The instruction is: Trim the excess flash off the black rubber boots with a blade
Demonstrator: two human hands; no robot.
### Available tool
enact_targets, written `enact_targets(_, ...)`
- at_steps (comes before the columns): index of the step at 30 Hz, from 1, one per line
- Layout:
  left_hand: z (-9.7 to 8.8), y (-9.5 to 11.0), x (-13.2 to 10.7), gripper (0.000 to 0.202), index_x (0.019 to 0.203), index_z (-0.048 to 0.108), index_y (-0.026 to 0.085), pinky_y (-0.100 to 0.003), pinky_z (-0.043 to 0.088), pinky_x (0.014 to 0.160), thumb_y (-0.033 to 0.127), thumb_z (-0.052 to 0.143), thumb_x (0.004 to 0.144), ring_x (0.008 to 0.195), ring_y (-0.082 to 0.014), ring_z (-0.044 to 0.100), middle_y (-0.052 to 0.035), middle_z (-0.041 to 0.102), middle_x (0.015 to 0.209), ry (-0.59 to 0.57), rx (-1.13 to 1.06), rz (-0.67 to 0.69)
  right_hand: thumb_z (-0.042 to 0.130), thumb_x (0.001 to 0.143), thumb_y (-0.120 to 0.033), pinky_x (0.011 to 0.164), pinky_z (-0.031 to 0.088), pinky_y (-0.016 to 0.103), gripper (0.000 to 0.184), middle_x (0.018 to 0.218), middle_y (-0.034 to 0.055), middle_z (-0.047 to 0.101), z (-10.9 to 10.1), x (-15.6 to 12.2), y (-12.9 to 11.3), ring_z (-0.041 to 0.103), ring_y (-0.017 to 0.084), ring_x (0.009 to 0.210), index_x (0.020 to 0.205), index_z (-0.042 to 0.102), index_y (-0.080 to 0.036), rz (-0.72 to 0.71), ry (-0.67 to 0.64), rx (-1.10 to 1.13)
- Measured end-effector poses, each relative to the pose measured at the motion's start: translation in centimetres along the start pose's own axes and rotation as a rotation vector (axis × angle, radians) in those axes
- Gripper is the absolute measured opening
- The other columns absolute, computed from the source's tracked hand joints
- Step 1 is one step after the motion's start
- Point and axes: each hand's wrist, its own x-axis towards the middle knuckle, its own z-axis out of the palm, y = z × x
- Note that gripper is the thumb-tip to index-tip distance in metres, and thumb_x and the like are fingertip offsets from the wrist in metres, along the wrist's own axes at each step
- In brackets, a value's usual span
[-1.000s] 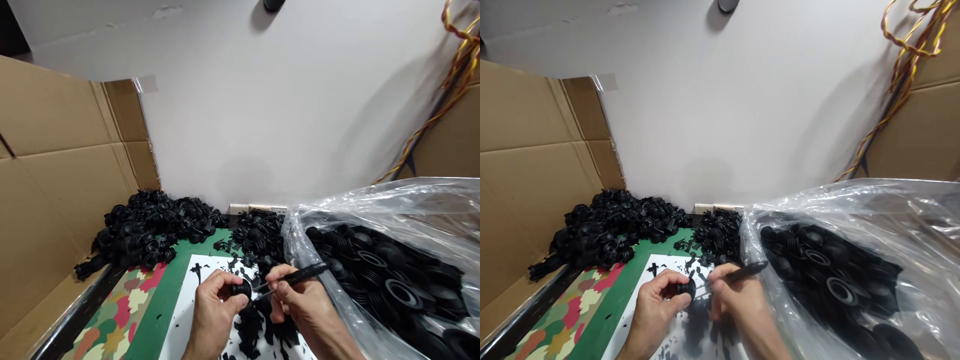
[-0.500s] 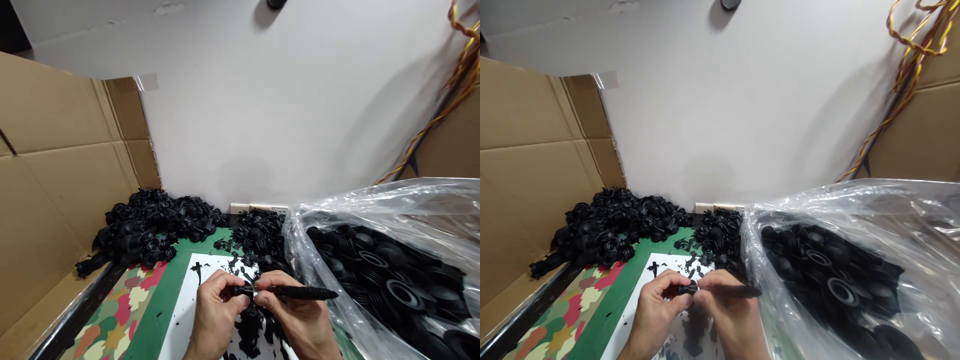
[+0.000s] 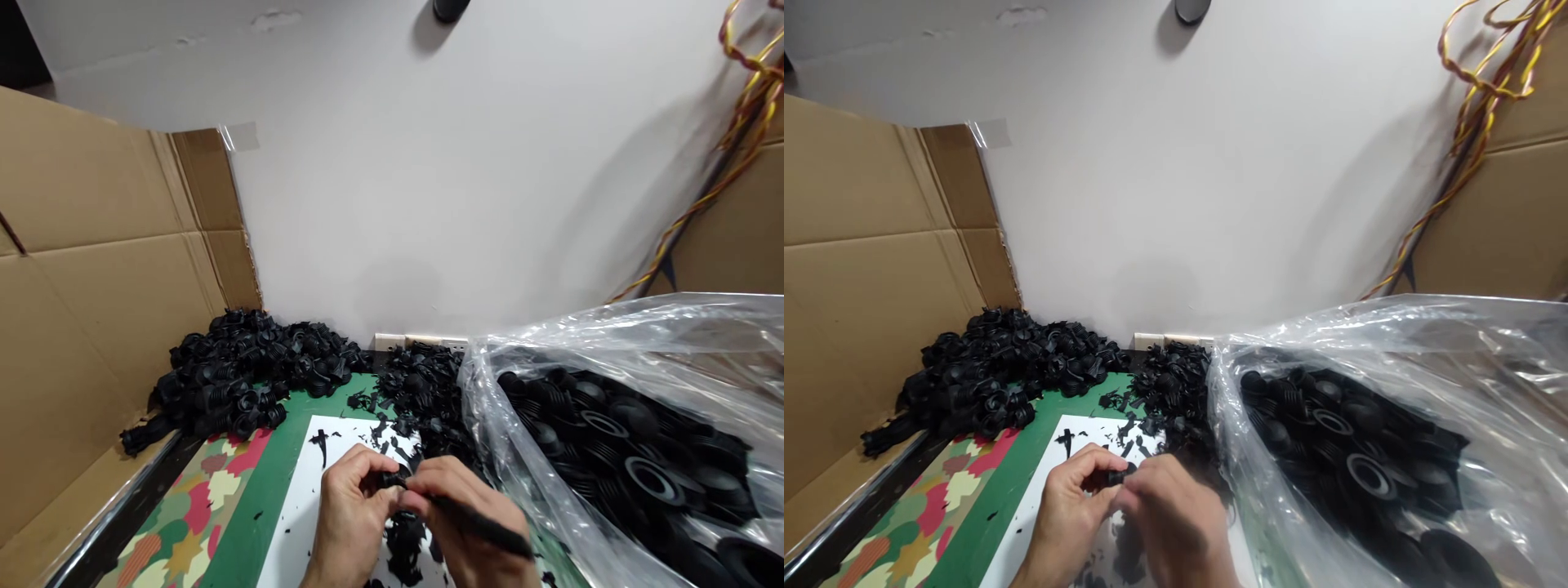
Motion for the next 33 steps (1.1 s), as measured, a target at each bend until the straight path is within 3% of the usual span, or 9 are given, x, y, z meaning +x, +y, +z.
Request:
enact_targets(2,0.1,0.0,-0.1,0.008,0.059,0.069,0.017,-0.024,0.039,0.053,0.01,0.068,0.055,0.056,-0.0142,0.048,0.0003,0.058,0.061,-0.009,-0.017,-0.003,0.061,0.08,-0.018,0.054,0.049,0.024,0.01,0.07,0.0045,0.068,-0.4,0.3,0.3,0.063,0.016,0.059,0.078,0.069,-0.023,-0.099,0.049,-0.118)
enact_targets(4,0.1,0.0,-0.1,0.011,0.058,0.068,0.017,-0.024,0.04,0.053,0.007,0.066,0.053,0.056,-0.0141,0.048,0.0001,0.059,0.061,-0.006,-0.031,-0.008,0.062,0.079,-0.021,0.057,0.051,0.027,0.007,0.073,0.0056,0.069,-1.2,0.8,0.6,0.065,0.019,0.063,0.075,0.068,-0.023,-0.046,0.169,-0.201)
enact_targets(7,0.1,0.0,0.0,0.015,0.059,0.069,0.018,-0.023,0.041,0.052,0.005,0.065,0.052,0.055,-0.0137,0.048,0.0003,0.06,0.063,0.02,-0.046,-0.011,0.064,0.077,-0.036,0.058,0.051,0.032,0.014,0.066,0.0046,0.068,-2.2,1.5,1.1,0.064,0.021,0.059,0.074,0.066,-0.022,0.257,0.305,-0.17)
enact_targets(12,0.0,-0.1,0.2,0.017,0.065,0.072,0.017,-0.023,0.042,0.052,0.007,0.068,0.052,0.055,-0.0132,0.049,0.0006,0.059,0.064,0.049,-0.064,-0.028,0.068,0.069,-0.052,0.052,0.046,0.031,0.035,0.05,0.0,0.061,-2.0,1.8,1.3,0.059,0.019,0.048,0.076,0.064,-0.018,0.604,0.265,0.114)
enact_targets(18,0.0,-0.6,0.6,0.022,0.07,0.073,0.015,-0.021,0.041,0.048,0.01,0.073,0.049,0.052,-0.0117,0.052,0.0016,0.061,0.058,0.072,-0.171,-0.141,0.058,0.079,-0.051,0.041,0.034,0.023,0.036,0.045,-0.0037,0.052,-1.2,1.6,0.6,0.043,0.01,0.038,0.07,0.056,-0.016,0.668,0.025,0.338)
enact_targets(21,-0.3,-0.9,0.8,0.029,0.077,0.071,0.013,-0.018,0.035,0.038,0.027,0.079,0.054,0.043,-0.0104,0.053,0.0012,0.061,0.054,0.059,-0.285,-0.239,0.062,0.076,-0.045,0.042,0.037,0.023,0.029,0.055,-0.0025,0.056,-1.0,1.5,0.2,0.047,0.011,0.043,0.081,0.062,-0.016,0.654,-0.124,0.264)
enact_targets(24,-0.4,-0.8,0.9,0.041,0.066,0.065,0.011,-0.016,0.027,0.032,0.05,0.075,0.059,0.035,-0.0082,0.051,-0.001,0.061,0.05,-0.005,-0.363,-0.344,0.064,0.074,-0.035,0.056,0.044,0.028,0.025,0.063,0.0008,0.064,-0.5,1.2,-0.3,0.057,0.017,0.058,0.089,0.066,-0.016,0.587,-0.21,0.162)
enact_targets(30,-0.1,-0.7,0.8,0.051,0.052,0.056,0.013,-0.016,0.018,0.03,0.061,0.068,0.062,0.028,-0.0067,0.044,-0.0007,0.056,0.041,-0.094,-0.309,-0.375,0.056,0.08,-0.036,0.057,0.045,0.028,0.019,0.062,0.0024,0.068,0.5,0.7,-0.9,0.06,0.018,0.057,0.073,0.06,-0.018,0.555,-0.246,0.239)
enact_targets(33,-0.2,-0.9,0.9,0.04,0.071,0.067,0.012,-0.016,0.025,0.033,0.05,0.075,0.06,0.036,-0.0068,0.047,0.0,0.06,0.053,-0.1,-0.241,-0.279,0.06,0.077,-0.04,0.054,0.043,0.026,0.024,0.059,0.0012,0.064,0.6,0.6,-0.5,0.057,0.017,0.055,0.07,0.061,-0.017,0.573,-0.179,0.213)
